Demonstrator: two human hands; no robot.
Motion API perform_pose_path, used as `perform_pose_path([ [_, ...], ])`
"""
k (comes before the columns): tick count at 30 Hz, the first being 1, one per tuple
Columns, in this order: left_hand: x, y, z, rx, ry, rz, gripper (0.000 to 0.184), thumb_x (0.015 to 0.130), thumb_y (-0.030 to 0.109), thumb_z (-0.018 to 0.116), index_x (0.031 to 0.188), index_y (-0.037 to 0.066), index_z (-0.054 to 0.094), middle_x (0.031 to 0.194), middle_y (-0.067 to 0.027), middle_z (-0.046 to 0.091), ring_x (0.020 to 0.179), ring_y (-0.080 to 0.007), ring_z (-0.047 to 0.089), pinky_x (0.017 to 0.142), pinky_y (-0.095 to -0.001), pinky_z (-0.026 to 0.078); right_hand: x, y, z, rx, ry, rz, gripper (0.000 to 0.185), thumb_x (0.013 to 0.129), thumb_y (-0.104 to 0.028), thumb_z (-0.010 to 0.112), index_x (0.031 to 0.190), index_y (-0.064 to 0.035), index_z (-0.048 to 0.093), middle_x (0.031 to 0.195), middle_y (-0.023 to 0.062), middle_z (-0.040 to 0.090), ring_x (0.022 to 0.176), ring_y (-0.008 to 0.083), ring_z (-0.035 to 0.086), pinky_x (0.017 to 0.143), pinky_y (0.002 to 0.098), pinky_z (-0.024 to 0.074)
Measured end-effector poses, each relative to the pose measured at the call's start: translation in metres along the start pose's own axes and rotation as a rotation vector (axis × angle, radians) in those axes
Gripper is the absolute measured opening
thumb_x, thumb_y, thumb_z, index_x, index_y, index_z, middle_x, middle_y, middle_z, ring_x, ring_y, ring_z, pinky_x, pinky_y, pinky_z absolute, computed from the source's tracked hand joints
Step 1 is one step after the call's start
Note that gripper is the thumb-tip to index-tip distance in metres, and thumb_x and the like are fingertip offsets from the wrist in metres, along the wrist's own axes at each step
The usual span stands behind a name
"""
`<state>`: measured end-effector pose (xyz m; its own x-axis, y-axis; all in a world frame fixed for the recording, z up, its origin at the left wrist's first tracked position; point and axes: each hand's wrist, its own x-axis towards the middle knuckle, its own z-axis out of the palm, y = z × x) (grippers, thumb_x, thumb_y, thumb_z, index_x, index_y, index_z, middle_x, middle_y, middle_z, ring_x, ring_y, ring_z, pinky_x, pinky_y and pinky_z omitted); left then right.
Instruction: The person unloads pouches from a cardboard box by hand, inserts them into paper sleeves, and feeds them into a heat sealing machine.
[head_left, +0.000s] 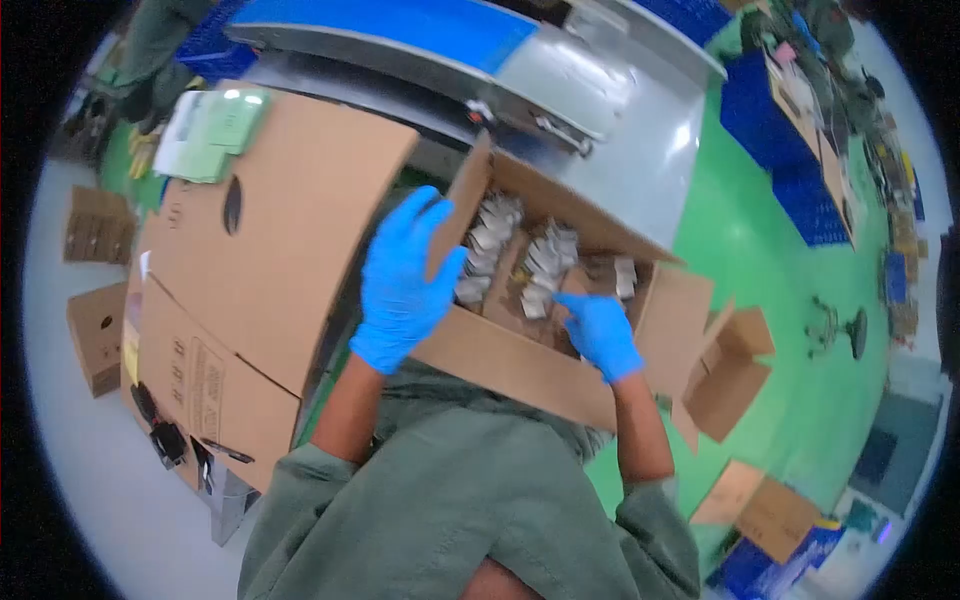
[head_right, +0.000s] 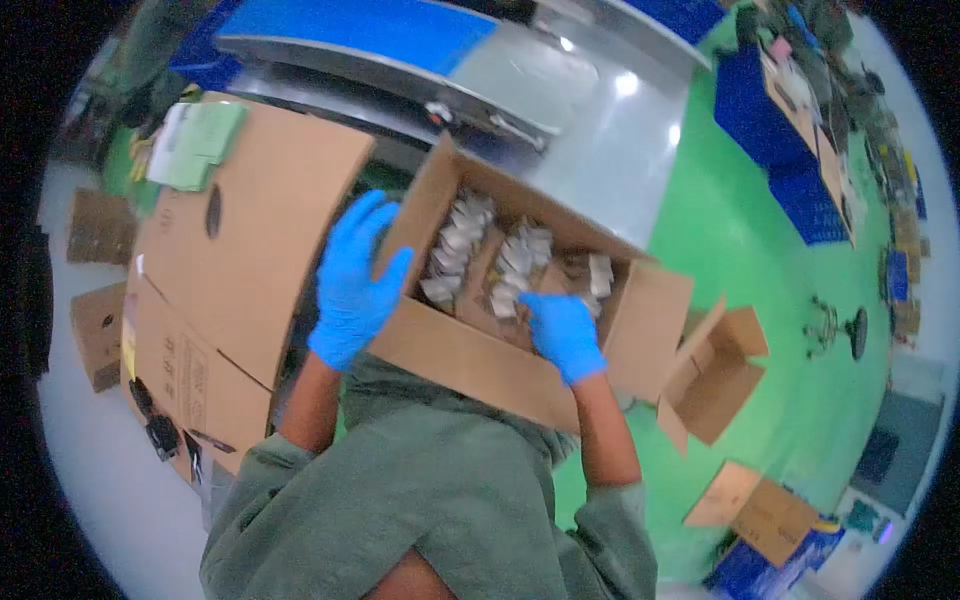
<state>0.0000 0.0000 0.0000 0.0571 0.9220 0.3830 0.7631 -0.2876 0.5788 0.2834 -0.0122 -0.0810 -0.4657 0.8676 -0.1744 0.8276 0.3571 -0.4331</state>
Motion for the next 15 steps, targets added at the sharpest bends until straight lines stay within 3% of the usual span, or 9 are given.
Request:
perform_pose_path([
  [1, 0.002, 0.002, -0.018, -0.037, 0.031, -0.017, 0.049, 0.078, 0.010, 0.069, 0.124, 0.010, 0.054, 0.130, -0.0143, 0.051, 0.116, -0.0327, 0.050, 0.097, -0.0410, 0.041, 0.005, -0.015, -0.001, -0.070, -0.162, 0.109, 0.038, 0.074, -0.016, 0.066, 0.112, -0.0165, 0.065, 0.085, 0.0168, 0.066, 0.078, 0.0339, 0.064, 0.073, 0.0449, 0.0506],
  [2, 0.001, 0.001, -0.034, -0.020, 0.021, -0.045, 0.048, 0.077, 0.008, 0.069, 0.123, 0.011, 0.054, 0.130, -0.0131, 0.051, 0.115, -0.0319, 0.051, 0.095, -0.0398, 0.043, 0.007, -0.021, 0.009, -0.119, -0.123, 0.080, 0.035, 0.075, -0.016, 0.065, 0.109, -0.0200, 0.067, 0.080, 0.0145, 0.066, 0.073, 0.0342, 0.063, 0.070, 0.0464, 0.0498],
  [3, -0.014, -0.008, 0.023, -0.060, 0.064, -0.023, 0.048, 0.077, 0.008, 0.069, 0.123, 0.011, 0.054, 0.130, -0.0131, 0.051, 0.115, -0.0319, 0.051, 0.095, -0.0398, 0.043, 0.014, 0.032, 0.034, -0.175, -0.097, 0.089, 0.035, 0.075, -0.016, 0.065, 0.109, -0.0200, 0.067, 0.080, 0.0145, 0.066, 0.073, 0.0342, 0.063, 0.070, 0.0464, 0.0498],
  [6, -0.031, -0.008, 0.015, -0.090, 0.025, -0.086, 0.048, 0.076, 0.009, 0.070, 0.122, 0.011, 0.055, 0.130, -0.0128, 0.051, 0.115, -0.0314, 0.051, 0.095, -0.0397, 0.043, 0.010, 0.029, 0.053, -0.215, -0.172, 0.075, 0.030, 0.075, -0.017, 0.065, 0.105, -0.0208, 0.068, 0.078, 0.0139, 0.066, 0.071, 0.0341, 0.063, 0.068, 0.0465, 0.0497],
  [8, -0.032, -0.011, 0.017, -0.116, -0.006, -0.054, 0.046, 0.076, 0.006, 0.069, 0.120, 0.009, 0.056, 0.131, -0.0140, 0.050, 0.118, -0.0312, 0.050, 0.098, -0.0394, 0.042, 0.017, 0.031, 0.061, -0.229, -0.232, -0.038, 0.019, 0.076, -0.019, 0.064, 0.094, -0.0183, 0.070, 0.074, 0.0136, 0.065, 0.069, 0.0341, 0.063, 0.066, 0.0466, 0.0494],
  [12, -0.026, -0.004, 0.023, -0.104, -0.041, -0.014, 0.043, 0.076, 0.004, 0.069, 0.117, 0.008, 0.057, 0.129, -0.0135, 0.052, 0.116, -0.0310, 0.051, 0.096, -0.0391, 0.043, 0.019, 0.047, 0.097, -0.348, -0.306, -0.052, 0.011, 0.076, -0.023, 0.064, 0.081, -0.0139, 0.069, 0.074, 0.0148, 0.065, 0.069, 0.0344, 0.063, 0.066, 0.0466, 0.0490],
  [15, -0.026, -0.001, 0.033, -0.095, -0.089, 0.036, 0.042, 0.076, 0.007, 0.069, 0.116, 0.009, 0.057, 0.122, -0.0128, 0.056, 0.111, -0.0308, 0.054, 0.093, -0.0390, 0.045, 0.016, 0.034, 0.068, -0.134, -0.122, -0.035, 0.012, 0.077, -0.021, 0.062, 0.075, -0.0093, 0.066, 0.075, 0.0154, 0.065, 0.071, 0.0347, 0.063, 0.065, 0.0456, 0.0501],
])
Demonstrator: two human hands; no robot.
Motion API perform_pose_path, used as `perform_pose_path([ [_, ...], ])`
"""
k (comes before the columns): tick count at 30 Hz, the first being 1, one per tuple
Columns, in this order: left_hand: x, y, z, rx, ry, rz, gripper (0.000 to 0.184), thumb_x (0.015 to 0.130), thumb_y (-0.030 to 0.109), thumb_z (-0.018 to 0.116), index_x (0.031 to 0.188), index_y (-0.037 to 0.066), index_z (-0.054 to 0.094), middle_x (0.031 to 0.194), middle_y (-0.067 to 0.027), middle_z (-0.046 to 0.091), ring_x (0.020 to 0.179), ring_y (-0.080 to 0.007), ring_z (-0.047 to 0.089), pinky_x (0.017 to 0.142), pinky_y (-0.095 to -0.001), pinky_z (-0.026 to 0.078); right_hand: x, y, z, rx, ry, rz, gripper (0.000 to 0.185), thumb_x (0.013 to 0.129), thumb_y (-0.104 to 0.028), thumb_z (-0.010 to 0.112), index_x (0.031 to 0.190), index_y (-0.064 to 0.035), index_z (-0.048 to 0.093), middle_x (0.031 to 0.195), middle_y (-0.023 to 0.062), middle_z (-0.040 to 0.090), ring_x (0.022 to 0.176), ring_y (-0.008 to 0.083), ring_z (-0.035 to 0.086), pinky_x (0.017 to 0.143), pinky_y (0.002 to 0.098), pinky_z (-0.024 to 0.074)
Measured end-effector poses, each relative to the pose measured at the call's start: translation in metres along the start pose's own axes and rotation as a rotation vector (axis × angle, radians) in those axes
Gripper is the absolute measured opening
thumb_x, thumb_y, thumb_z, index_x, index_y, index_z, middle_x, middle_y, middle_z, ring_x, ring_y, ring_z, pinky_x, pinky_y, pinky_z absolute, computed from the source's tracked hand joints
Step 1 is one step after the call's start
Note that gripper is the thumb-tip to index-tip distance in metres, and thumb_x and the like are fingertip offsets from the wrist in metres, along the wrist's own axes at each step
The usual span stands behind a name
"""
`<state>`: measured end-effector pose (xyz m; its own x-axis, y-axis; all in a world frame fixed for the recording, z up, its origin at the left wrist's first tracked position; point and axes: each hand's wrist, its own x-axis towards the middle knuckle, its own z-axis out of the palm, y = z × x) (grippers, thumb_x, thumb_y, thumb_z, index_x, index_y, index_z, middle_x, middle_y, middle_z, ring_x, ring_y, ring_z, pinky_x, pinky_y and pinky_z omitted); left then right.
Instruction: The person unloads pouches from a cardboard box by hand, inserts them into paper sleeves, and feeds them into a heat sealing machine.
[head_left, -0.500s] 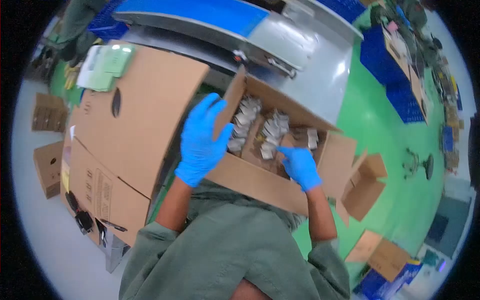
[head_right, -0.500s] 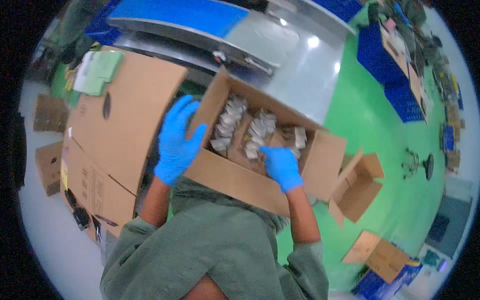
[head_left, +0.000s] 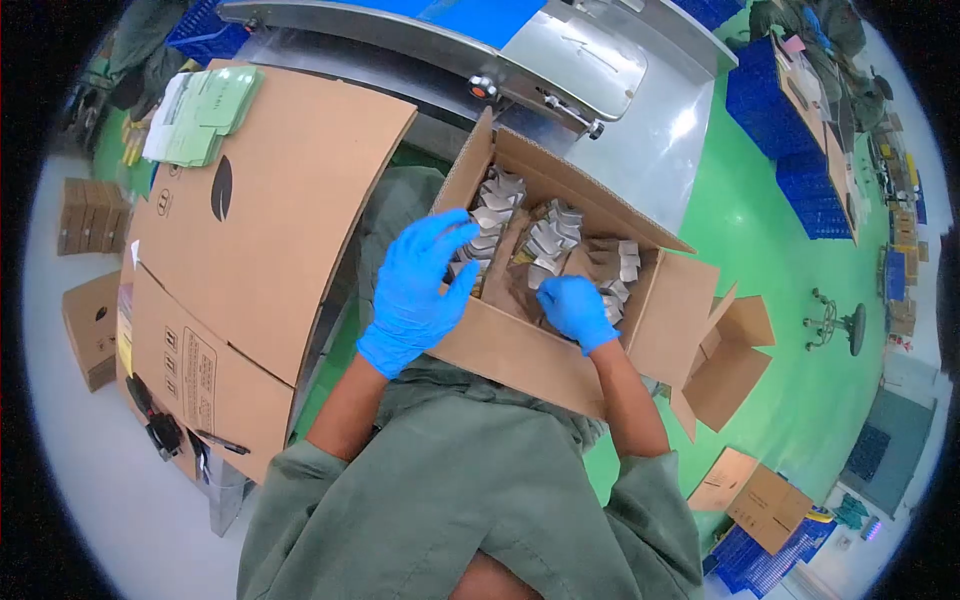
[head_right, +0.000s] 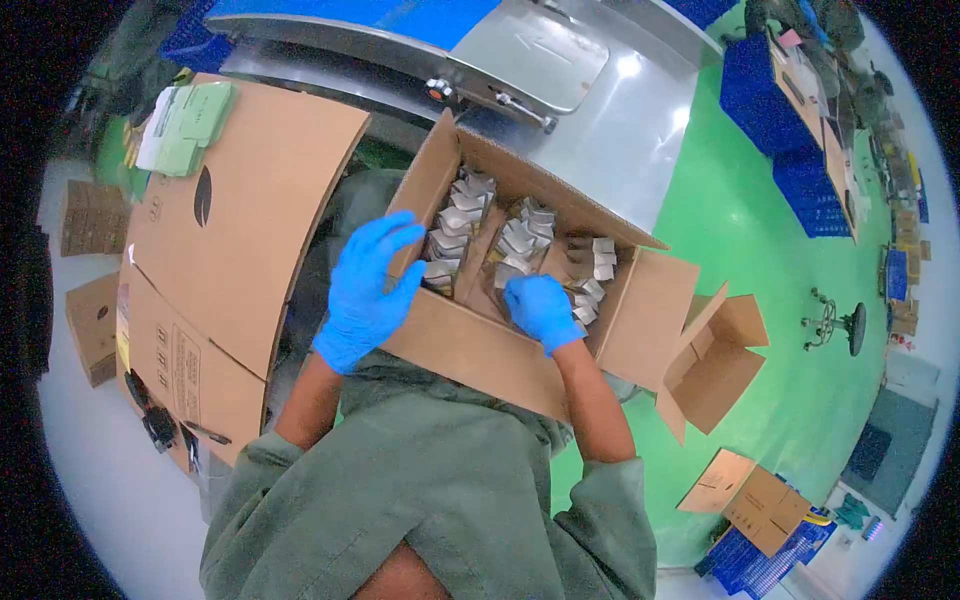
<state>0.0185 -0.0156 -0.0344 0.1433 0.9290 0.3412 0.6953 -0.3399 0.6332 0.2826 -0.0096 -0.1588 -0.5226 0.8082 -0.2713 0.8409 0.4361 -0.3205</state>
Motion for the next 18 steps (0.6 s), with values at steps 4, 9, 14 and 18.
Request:
perform_pose_path([
  [4, -0.015, 0.002, 0.023, -0.133, -0.295, -0.034, 0.043, 0.075, 0.017, 0.072, 0.114, 0.008, 0.058, 0.111, -0.0126, 0.061, 0.102, -0.0308, 0.058, 0.087, -0.0394, 0.046, -0.018, -0.041, -0.095, 0.318, 0.239, 0.219, 0.019, 0.080, -0.023, 0.062, 0.074, -0.0050, 0.064, 0.074, 0.0163, 0.064, 0.069, 0.0336, 0.063, 0.063, 0.0431, 0.0497],
  [9, 0.003, 0.055, 0.049, -0.320, 0.004, 0.055, 0.047, 0.074, 0.022, 0.074, 0.115, 0.005, 0.057, 0.111, -0.0153, 0.060, 0.103, -0.0330, 0.057, 0.088, -0.0407, 0.046, -0.031, -0.090, -0.157, 0.525, 0.666, 0.297, 0.015, 0.077, -0.017, 0.070, 0.073, -0.0044, 0.064, 0.069, 0.0114, 0.064, 0.060, 0.0205, 0.061, 0.058, 0.0322, 0.0483],
  [14, 0.029, 0.054, 0.078, -1.128, 0.167, -0.115, 0.033, 0.083, 0.009, 0.064, 0.116, 0.003, 0.060, 0.111, -0.0152, 0.062, 0.102, -0.0263, 0.061, 0.087, -0.0353, 0.049, -0.026, -0.112, -0.176, 0.616, 0.869, 0.246, 0.007, 0.080, -0.005, 0.067, 0.085, -0.0005, 0.066, 0.072, 0.0077, 0.063, 0.065, 0.0135, 0.056, 0.061, 0.0287, 0.0460],
  [18, 0.068, 0.046, 0.049, -0.703, 0.309, 0.057, 0.031, 0.086, 0.005, 0.060, 0.117, 0.004, 0.060, 0.111, -0.0136, 0.063, 0.101, -0.0237, 0.062, 0.086, -0.0342, 0.049, -0.007, -0.112, -0.193, 0.919, 1.236, 0.146, 0.020, 0.084, -0.002, 0.061, 0.104, 0.0020, 0.063, 0.082, 0.0054, 0.061, 0.071, 0.0139, 0.054, 0.065, 0.0285, 0.0446],
])
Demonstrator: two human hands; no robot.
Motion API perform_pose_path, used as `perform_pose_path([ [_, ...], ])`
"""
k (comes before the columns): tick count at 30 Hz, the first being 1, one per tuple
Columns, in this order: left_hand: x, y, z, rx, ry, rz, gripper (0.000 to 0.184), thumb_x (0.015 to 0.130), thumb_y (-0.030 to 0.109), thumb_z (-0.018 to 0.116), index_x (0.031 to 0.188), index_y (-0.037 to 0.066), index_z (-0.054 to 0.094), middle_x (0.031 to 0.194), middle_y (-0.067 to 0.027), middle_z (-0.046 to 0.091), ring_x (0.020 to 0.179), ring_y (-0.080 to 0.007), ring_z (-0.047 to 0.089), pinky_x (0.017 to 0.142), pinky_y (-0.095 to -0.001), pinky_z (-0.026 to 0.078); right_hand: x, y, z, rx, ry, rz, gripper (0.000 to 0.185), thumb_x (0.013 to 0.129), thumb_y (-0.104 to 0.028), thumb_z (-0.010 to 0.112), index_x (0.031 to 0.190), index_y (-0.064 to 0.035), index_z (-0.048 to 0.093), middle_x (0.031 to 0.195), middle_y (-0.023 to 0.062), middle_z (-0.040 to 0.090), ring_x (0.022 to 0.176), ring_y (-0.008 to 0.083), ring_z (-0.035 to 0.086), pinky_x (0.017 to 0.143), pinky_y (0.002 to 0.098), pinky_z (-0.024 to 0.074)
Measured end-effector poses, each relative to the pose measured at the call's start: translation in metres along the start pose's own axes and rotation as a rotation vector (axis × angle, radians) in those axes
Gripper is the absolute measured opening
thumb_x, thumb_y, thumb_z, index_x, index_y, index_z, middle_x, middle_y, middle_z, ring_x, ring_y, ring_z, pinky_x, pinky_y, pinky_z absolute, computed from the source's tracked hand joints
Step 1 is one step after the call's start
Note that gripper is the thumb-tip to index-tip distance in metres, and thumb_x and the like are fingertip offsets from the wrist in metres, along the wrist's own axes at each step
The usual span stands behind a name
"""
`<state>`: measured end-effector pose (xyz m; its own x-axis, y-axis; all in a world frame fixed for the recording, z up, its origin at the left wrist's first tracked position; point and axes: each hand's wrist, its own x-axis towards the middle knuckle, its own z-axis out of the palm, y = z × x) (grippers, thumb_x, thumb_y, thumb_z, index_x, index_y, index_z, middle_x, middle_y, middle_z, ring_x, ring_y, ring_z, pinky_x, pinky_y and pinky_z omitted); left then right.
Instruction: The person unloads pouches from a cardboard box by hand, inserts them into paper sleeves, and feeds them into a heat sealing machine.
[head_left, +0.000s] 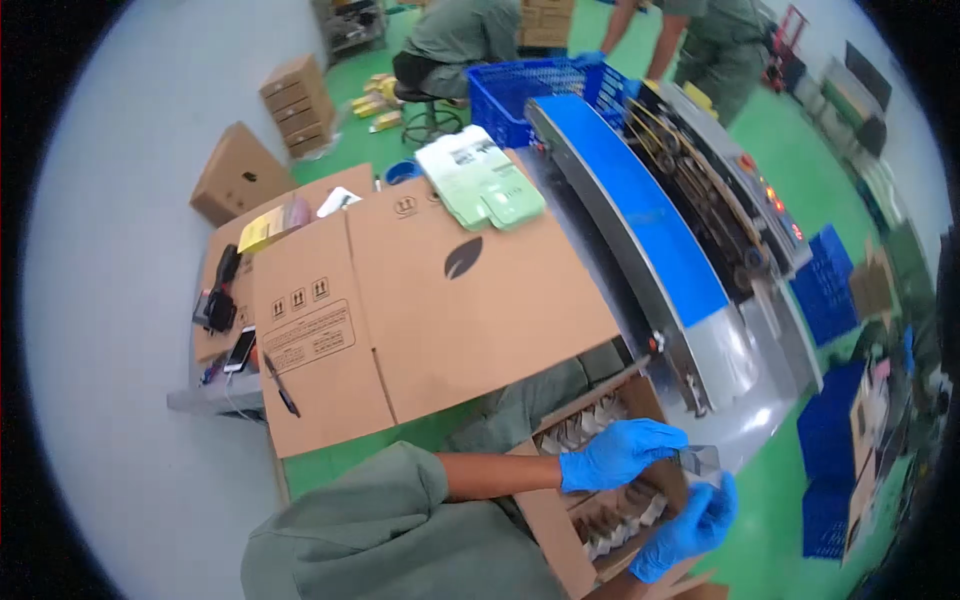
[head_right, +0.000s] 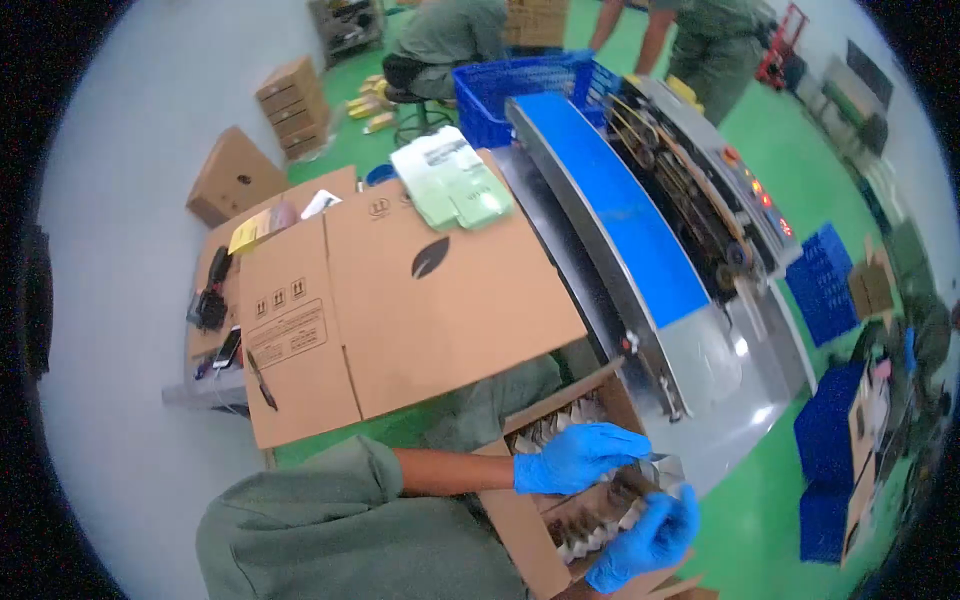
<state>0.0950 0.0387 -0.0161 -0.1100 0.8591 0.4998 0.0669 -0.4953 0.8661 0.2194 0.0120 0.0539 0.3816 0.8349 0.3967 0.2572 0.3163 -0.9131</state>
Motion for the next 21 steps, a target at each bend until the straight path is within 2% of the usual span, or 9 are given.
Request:
perform_pose_path([
  [2, 0.019, 0.000, -0.002, -0.099, -0.023, -0.122, 0.028, 0.084, 0.004, 0.062, 0.112, 0.004, 0.063, 0.100, -0.0160, 0.066, 0.092, -0.0257, 0.064, 0.078, -0.0334, 0.051, 0.020, 0.004, 0.006, -0.070, -0.005, -0.086, 0.019, 0.086, -0.001, 0.058, 0.105, 0.0023, 0.061, 0.083, 0.0044, 0.058, 0.073, 0.0135, 0.051, 0.066, 0.0279, 0.0430],
  [4, 0.038, 0.000, 0.000, -0.115, -0.014, -0.124, 0.025, 0.089, 0.008, 0.058, 0.112, 0.002, 0.062, 0.100, -0.0167, 0.066, 0.096, -0.0251, 0.063, 0.085, -0.0349, 0.048, 0.042, 0.017, 0.005, -0.153, 0.011, -0.173, 0.019, 0.088, 0.000, 0.055, 0.106, 0.0025, 0.060, 0.085, 0.0035, 0.056, 0.075, 0.0131, 0.049, 0.068, 0.0274, 0.0414],
  [6, 0.057, -0.001, 0.007, -0.141, -0.073, -0.126, 0.023, 0.089, 0.009, 0.058, 0.110, 0.001, 0.062, 0.099, -0.0175, 0.066, 0.094, -0.0233, 0.063, 0.083, -0.0347, 0.048, 0.050, 0.044, -0.004, -0.153, -0.267, -0.064, 0.012, 0.090, -0.002, 0.053, 0.098, 0.0031, 0.060, 0.082, 0.0020, 0.052, 0.078, 0.0122, 0.044, 0.069, 0.0269, 0.0386],
  [7, 0.065, -0.006, 0.013, -0.138, -0.081, -0.120, 0.023, 0.090, 0.010, 0.056, 0.110, -0.001, 0.062, 0.099, -0.0181, 0.065, 0.092, -0.0236, 0.063, 0.082, -0.0345, 0.048, 0.055, 0.040, 0.007, -0.179, -0.194, -0.114, 0.008, 0.090, -0.003, 0.055, 0.089, 0.0030, 0.060, 0.076, -0.0003, 0.048, 0.074, 0.0110, 0.043, 0.065, 0.0277, 0.0380],
  [9, 0.082, -0.011, 0.019, -0.321, -0.067, -0.181, 0.022, 0.092, 0.009, 0.055, 0.110, -0.001, 0.062, 0.101, -0.0082, 0.066, 0.093, -0.0147, 0.059, 0.082, -0.0317, 0.049, 0.069, 0.037, 0.015, -0.106, -0.165, -0.024, 0.010, 0.090, -0.004, 0.057, 0.085, 0.0035, 0.062, 0.071, -0.0008, 0.049, 0.070, 0.0103, 0.043, 0.063, 0.0277, 0.0381],
  [10, 0.091, -0.012, 0.021, -0.366, -0.081, -0.157, 0.023, 0.092, 0.010, 0.055, 0.112, 0.000, 0.062, 0.100, -0.0035, 0.065, 0.093, -0.0101, 0.057, 0.081, -0.0293, 0.050, 0.074, 0.032, 0.019, -0.103, -0.074, -0.013, 0.011, 0.089, -0.006, 0.060, 0.088, 0.0037, 0.064, 0.073, 0.0004, 0.056, 0.071, 0.0101, 0.048, 0.065, 0.0268, 0.0415],
  [12, 0.116, -0.003, 0.022, -0.531, -0.113, -0.389, 0.024, 0.092, 0.010, 0.056, 0.113, 0.000, 0.062, 0.099, -0.0040, 0.066, 0.088, -0.0102, 0.059, 0.082, -0.0264, 0.050, 0.097, 0.037, 0.021, -0.065, -0.058, -0.043, 0.019, 0.087, -0.009, 0.065, 0.102, 0.0022, 0.067, 0.091, 0.0050, 0.067, 0.082, 0.0104, 0.056, 0.076, 0.0266, 0.0466],
  [15, 0.144, -0.024, 0.027, -0.400, -0.040, -0.166, 0.020, 0.090, 0.005, 0.058, 0.108, -0.002, 0.064, 0.100, -0.0045, 0.066, 0.092, -0.0107, 0.059, 0.083, -0.0264, 0.049, 0.125, 0.042, 0.032, -0.025, -0.065, -0.146, 0.019, 0.086, -0.011, 0.066, 0.101, -0.0010, 0.068, 0.086, 0.0031, 0.067, 0.072, 0.0085, 0.052, 0.065, 0.0258, 0.0435],
  [21, 0.163, -0.082, 0.020, -0.175, -0.115, -0.179, 0.021, 0.090, 0.005, 0.057, 0.109, -0.001, 0.063, 0.099, -0.0041, 0.065, 0.090, -0.0106, 0.058, 0.081, -0.0256, 0.047, 0.137, 0.112, 0.060, -0.076, -0.057, -0.062, 0.017, 0.084, -0.017, 0.068, 0.096, -0.0040, 0.069, 0.080, 0.0051, 0.066, 0.071, 0.0116, 0.055, 0.063, 0.0267, 0.0430],
])
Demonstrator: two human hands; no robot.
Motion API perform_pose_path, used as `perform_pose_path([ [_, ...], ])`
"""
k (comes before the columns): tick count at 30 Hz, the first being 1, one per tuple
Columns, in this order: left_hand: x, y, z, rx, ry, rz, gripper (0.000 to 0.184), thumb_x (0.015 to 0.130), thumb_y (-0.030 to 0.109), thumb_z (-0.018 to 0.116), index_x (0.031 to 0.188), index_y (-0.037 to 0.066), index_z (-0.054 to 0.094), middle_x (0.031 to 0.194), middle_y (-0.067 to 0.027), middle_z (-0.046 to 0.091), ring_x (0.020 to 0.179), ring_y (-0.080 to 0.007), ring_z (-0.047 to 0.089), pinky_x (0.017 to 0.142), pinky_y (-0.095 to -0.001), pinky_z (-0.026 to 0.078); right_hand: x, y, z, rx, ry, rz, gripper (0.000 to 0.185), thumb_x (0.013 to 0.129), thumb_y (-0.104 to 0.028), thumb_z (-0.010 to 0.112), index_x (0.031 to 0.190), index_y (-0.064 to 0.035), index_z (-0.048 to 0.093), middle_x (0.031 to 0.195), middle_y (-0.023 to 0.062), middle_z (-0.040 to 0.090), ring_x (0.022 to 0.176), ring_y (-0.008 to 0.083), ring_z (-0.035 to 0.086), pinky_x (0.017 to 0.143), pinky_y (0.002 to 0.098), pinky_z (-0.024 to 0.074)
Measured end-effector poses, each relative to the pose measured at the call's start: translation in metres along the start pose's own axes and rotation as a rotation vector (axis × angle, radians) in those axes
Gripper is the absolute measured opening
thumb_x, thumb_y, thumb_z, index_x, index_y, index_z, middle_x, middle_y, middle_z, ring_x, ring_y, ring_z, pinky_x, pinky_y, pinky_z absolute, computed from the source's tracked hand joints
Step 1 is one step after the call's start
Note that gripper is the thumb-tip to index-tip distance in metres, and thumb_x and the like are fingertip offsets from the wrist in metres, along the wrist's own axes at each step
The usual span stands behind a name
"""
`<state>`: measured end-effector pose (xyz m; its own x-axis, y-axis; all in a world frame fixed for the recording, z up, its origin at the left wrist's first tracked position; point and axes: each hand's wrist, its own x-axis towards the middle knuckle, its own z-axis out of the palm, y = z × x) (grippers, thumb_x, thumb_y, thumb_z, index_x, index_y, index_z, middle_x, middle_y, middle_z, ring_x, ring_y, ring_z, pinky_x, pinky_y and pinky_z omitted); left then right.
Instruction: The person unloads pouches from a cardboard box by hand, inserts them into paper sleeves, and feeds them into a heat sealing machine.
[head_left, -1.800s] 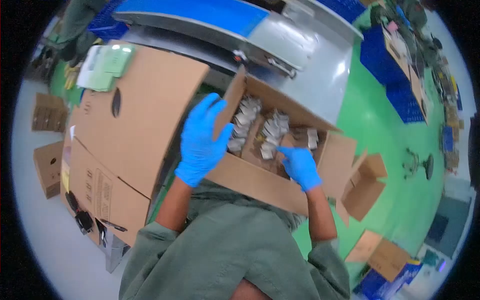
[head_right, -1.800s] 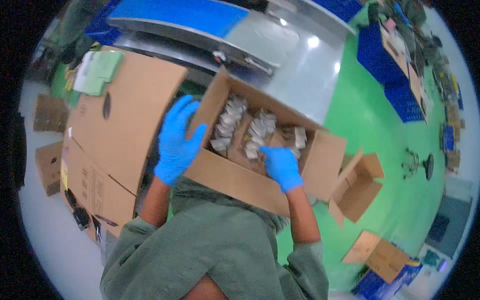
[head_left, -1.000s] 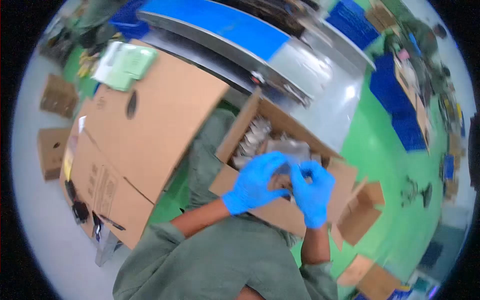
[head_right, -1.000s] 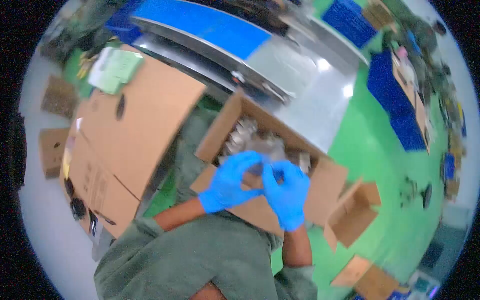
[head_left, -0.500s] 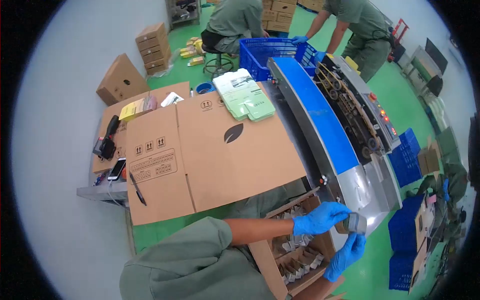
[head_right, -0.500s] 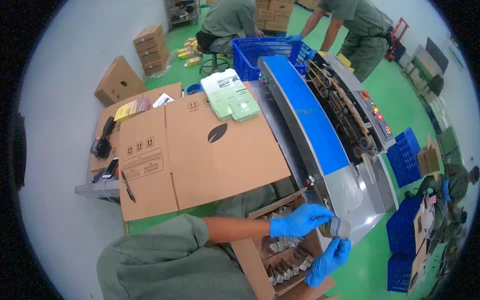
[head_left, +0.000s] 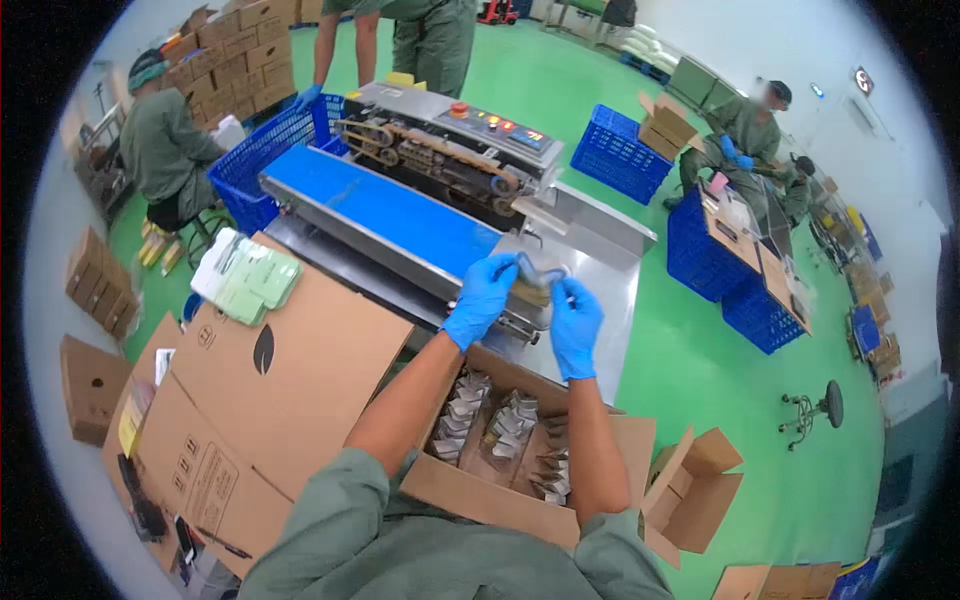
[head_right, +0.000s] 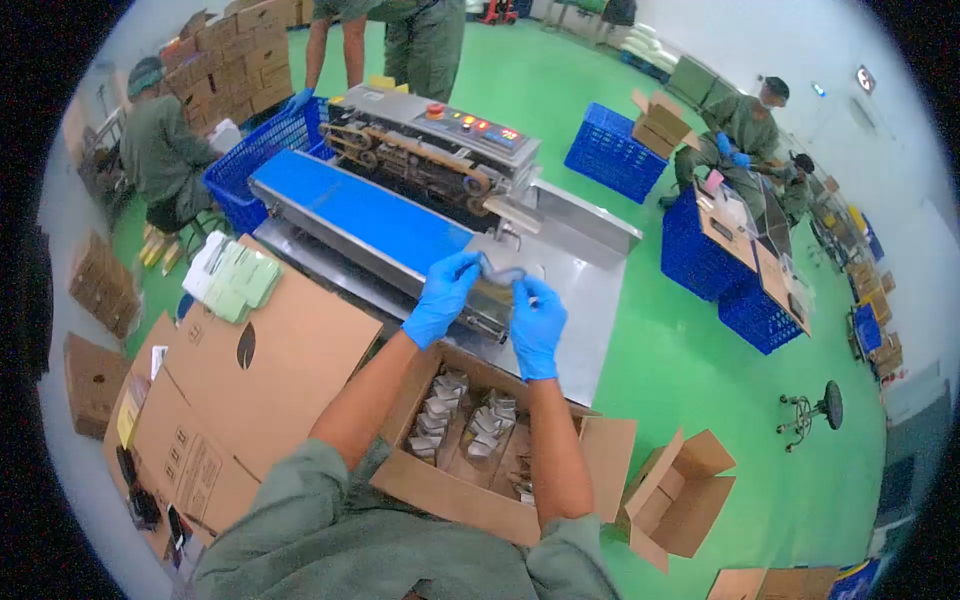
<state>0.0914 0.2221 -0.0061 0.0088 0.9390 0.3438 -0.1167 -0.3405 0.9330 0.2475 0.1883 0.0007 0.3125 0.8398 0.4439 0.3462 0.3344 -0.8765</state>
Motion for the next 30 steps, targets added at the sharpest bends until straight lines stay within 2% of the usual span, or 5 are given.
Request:
perform_pose_path([
  [5, -0.006, -0.004, 0.003, -0.058, 0.036, -0.034, 0.021, 0.089, 0.009, 0.060, 0.106, -0.003, 0.064, 0.094, -0.0056, 0.067, 0.085, -0.0102, 0.059, 0.076, -0.0248, 0.048, -0.006, 0.012, 0.004, 0.015, 0.033, 0.089, 0.019, 0.083, -0.019, 0.069, 0.094, -0.0041, 0.069, 0.081, 0.0059, 0.067, 0.071, 0.0129, 0.057, 0.064, 0.0280, 0.0432],
  [8, 0.002, -0.001, 0.005, -0.146, -0.011, -0.129, 0.020, 0.089, 0.010, 0.061, 0.105, -0.001, 0.065, 0.098, -0.0039, 0.066, 0.088, -0.0087, 0.057, 0.077, -0.0245, 0.047, 0.006, 0.003, 0.005, -0.055, 0.042, -0.137, 0.018, 0.083, -0.019, 0.069, 0.093, -0.0044, 0.070, 0.082, 0.0056, 0.066, 0.069, 0.0118, 0.056, 0.062, 0.0271, 0.0431],
  [13, 0.021, -0.005, 0.015, -0.206, 0.059, -0.159, 0.019, 0.088, 0.013, 0.064, 0.101, -0.001, 0.067, 0.090, -0.0027, 0.067, 0.080, -0.0077, 0.057, 0.072, -0.0234, 0.047, 0.028, 0.017, 0.020, 0.319, 0.047, 0.081, 0.020, 0.084, -0.020, 0.069, 0.091, -0.0012, 0.070, 0.076, 0.0009, 0.065, 0.064, 0.0070, 0.051, 0.057, 0.0226, 0.0409],
  [23, 0.094, -0.039, 0.020, -0.184, 0.262, -0.190, 0.017, 0.085, 0.015, 0.067, 0.087, -0.001, 0.070, 0.078, -0.0029, 0.067, 0.066, -0.0091, 0.058, 0.061, -0.0252, 0.048, 0.078, 0.030, 0.059, 0.364, 0.200, 0.249, 0.018, 0.083, -0.015, 0.068, 0.082, 0.0028, 0.070, 0.069, 0.0030, 0.064, 0.060, 0.0075, 0.052, 0.055, 0.0241, 0.0427],
  [30, 0.140, -0.071, -0.007, 0.088, 0.274, -0.320, 0.020, 0.075, 0.015, 0.071, 0.079, -0.004, 0.069, 0.073, -0.0115, 0.068, 0.062, -0.0167, 0.062, 0.057, -0.0323, 0.048, 0.099, 0.057, 0.101, 0.322, 0.311, 0.400, 0.019, 0.077, -0.014, 0.069, 0.075, 0.0050, 0.070, 0.066, 0.0066, 0.066, 0.060, 0.0109, 0.056, 0.058, 0.0300, 0.0460],
])
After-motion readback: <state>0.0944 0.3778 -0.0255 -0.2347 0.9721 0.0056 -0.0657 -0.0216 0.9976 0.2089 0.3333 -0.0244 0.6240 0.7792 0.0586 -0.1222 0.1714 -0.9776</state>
